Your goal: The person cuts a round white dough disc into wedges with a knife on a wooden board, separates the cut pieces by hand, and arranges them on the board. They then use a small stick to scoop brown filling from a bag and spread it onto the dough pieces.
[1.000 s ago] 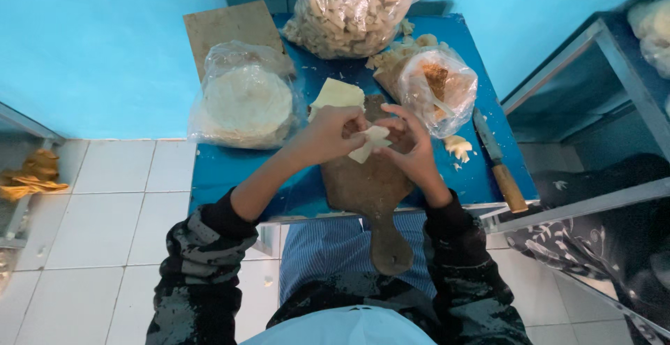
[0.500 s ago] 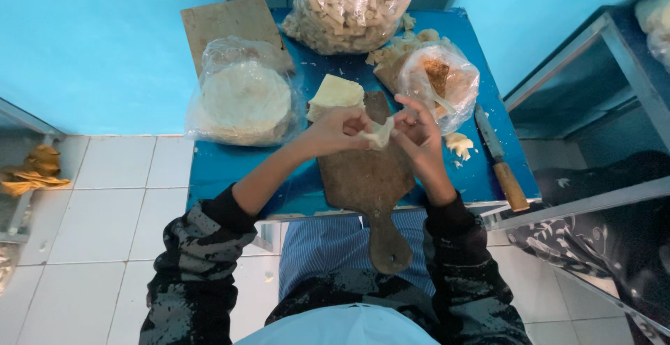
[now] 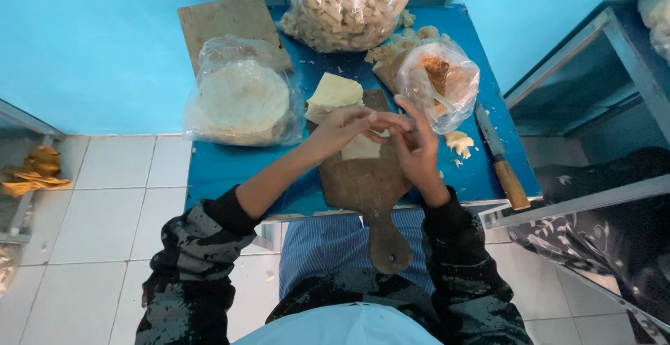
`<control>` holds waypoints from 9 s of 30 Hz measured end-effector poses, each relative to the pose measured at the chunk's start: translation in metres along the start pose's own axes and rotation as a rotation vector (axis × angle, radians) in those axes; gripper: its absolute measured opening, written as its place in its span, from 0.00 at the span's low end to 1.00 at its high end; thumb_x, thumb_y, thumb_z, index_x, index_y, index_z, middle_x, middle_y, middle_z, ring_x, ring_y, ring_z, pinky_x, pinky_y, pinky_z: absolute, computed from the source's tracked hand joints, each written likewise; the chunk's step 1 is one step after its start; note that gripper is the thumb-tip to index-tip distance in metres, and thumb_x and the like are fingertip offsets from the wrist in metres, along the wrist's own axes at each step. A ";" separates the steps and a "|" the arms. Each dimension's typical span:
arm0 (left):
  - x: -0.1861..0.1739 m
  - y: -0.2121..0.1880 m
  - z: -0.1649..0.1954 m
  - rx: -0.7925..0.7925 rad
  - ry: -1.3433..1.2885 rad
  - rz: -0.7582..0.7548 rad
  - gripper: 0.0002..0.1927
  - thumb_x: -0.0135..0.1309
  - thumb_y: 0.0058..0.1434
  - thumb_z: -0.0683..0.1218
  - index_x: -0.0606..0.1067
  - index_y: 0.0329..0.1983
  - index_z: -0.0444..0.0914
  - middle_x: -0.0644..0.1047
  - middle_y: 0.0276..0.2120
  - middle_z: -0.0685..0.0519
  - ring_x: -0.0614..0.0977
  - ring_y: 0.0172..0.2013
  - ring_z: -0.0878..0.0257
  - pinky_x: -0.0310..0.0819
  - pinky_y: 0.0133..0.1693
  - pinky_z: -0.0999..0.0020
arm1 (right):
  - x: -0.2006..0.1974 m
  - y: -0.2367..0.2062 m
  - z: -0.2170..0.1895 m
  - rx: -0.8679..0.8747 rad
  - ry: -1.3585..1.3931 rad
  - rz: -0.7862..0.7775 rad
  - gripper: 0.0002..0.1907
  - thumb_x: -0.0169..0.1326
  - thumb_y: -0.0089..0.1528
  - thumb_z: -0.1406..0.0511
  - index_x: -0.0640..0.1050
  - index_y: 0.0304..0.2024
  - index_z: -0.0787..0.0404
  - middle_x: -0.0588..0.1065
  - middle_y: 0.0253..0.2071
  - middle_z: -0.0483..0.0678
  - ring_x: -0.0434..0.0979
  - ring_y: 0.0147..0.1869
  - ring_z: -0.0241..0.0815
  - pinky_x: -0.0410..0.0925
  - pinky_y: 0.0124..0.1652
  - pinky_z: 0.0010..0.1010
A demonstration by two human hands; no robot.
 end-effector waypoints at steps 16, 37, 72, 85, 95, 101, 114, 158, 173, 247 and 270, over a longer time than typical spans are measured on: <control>-0.046 -0.002 -0.018 0.023 0.174 0.334 0.12 0.53 0.70 0.44 0.76 0.53 0.34 0.82 0.45 0.52 0.82 0.45 0.66 0.77 0.49 0.70 | 0.021 0.009 -0.014 0.013 -0.339 -0.247 0.32 0.64 0.57 0.75 0.71 0.64 0.59 0.80 0.48 0.49 0.83 0.50 0.38 0.73 0.49 0.29; -0.034 0.000 -0.042 -0.060 0.293 0.282 0.14 0.61 0.62 0.42 0.77 0.48 0.30 0.84 0.40 0.50 0.86 0.42 0.66 0.81 0.42 0.70 | -0.006 0.001 0.018 0.049 -0.044 0.061 0.34 0.61 0.62 0.81 0.65 0.68 0.62 0.79 0.46 0.50 0.81 0.54 0.39 0.74 0.55 0.31; 0.021 -0.015 0.032 0.287 0.868 0.254 0.08 0.59 0.62 0.43 0.78 0.40 0.34 0.79 0.33 0.46 0.83 0.35 0.55 0.76 0.37 0.62 | -0.003 0.001 0.017 0.163 0.031 0.052 0.37 0.59 0.62 0.80 0.62 0.71 0.61 0.78 0.43 0.48 0.80 0.50 0.35 0.75 0.52 0.27; -0.004 -0.002 -0.024 -0.027 0.268 0.159 0.09 0.58 0.64 0.42 0.78 0.44 0.32 0.82 0.38 0.53 0.84 0.40 0.69 0.79 0.42 0.72 | -0.004 0.005 0.021 0.318 0.323 -0.032 0.40 0.57 0.62 0.80 0.57 0.74 0.61 0.78 0.44 0.51 0.80 0.48 0.38 0.74 0.50 0.28; -0.010 -0.004 -0.034 -0.095 0.283 0.184 0.14 0.63 0.59 0.41 0.79 0.46 0.30 0.84 0.40 0.51 0.86 0.41 0.67 0.81 0.42 0.72 | -0.005 0.003 0.023 0.325 0.330 -0.002 0.41 0.56 0.62 0.80 0.57 0.74 0.60 0.77 0.44 0.52 0.79 0.48 0.39 0.75 0.50 0.31; -0.016 -0.002 -0.038 -0.066 0.261 0.213 0.13 0.62 0.61 0.41 0.78 0.46 0.30 0.84 0.41 0.49 0.86 0.43 0.66 0.82 0.44 0.71 | -0.005 0.003 0.022 0.281 0.292 0.019 0.41 0.56 0.62 0.81 0.56 0.74 0.59 0.77 0.43 0.52 0.80 0.49 0.39 0.75 0.52 0.32; -0.008 -0.008 -0.013 0.008 0.500 0.286 0.10 0.60 0.62 0.43 0.81 0.43 0.31 0.84 0.35 0.52 0.84 0.37 0.70 0.79 0.39 0.73 | 0.006 0.001 -0.006 -0.101 -0.308 0.081 0.39 0.63 0.62 0.78 0.59 0.71 0.62 0.80 0.43 0.52 0.83 0.49 0.39 0.77 0.51 0.31; -0.012 -0.002 -0.029 -0.055 0.323 0.183 0.13 0.65 0.59 0.43 0.78 0.43 0.31 0.82 0.35 0.54 0.82 0.36 0.72 0.76 0.35 0.74 | -0.004 0.000 0.026 0.248 0.348 0.028 0.43 0.56 0.63 0.81 0.53 0.75 0.58 0.76 0.43 0.52 0.79 0.50 0.40 0.76 0.53 0.36; -0.026 0.003 -0.049 -0.073 0.293 0.245 0.11 0.61 0.61 0.43 0.78 0.42 0.31 0.82 0.37 0.52 0.84 0.40 0.68 0.79 0.40 0.71 | 0.001 0.000 0.019 0.146 0.134 0.033 0.43 0.59 0.62 0.82 0.55 0.74 0.59 0.76 0.46 0.51 0.79 0.53 0.39 0.74 0.55 0.31; -0.025 0.000 -0.048 -0.004 0.208 0.245 0.17 0.63 0.61 0.42 0.74 0.48 0.30 0.81 0.41 0.52 0.84 0.43 0.68 0.81 0.42 0.71 | 0.007 -0.002 0.002 -0.028 -0.159 0.117 0.44 0.62 0.60 0.81 0.55 0.72 0.62 0.78 0.42 0.51 0.81 0.49 0.38 0.77 0.51 0.30; -0.024 0.000 -0.045 -0.014 0.279 0.224 0.10 0.60 0.61 0.42 0.77 0.43 0.31 0.82 0.37 0.52 0.84 0.40 0.68 0.79 0.40 0.72 | 0.001 -0.002 0.017 0.188 0.182 0.051 0.47 0.58 0.61 0.83 0.51 0.75 0.56 0.78 0.45 0.52 0.81 0.51 0.40 0.76 0.54 0.34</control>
Point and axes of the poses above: each hand's wrist, its own y-axis towards the middle knuckle, its own x-axis out of the palm, z = x × y, the point moved 5 cm from there along y, towards the middle knuckle
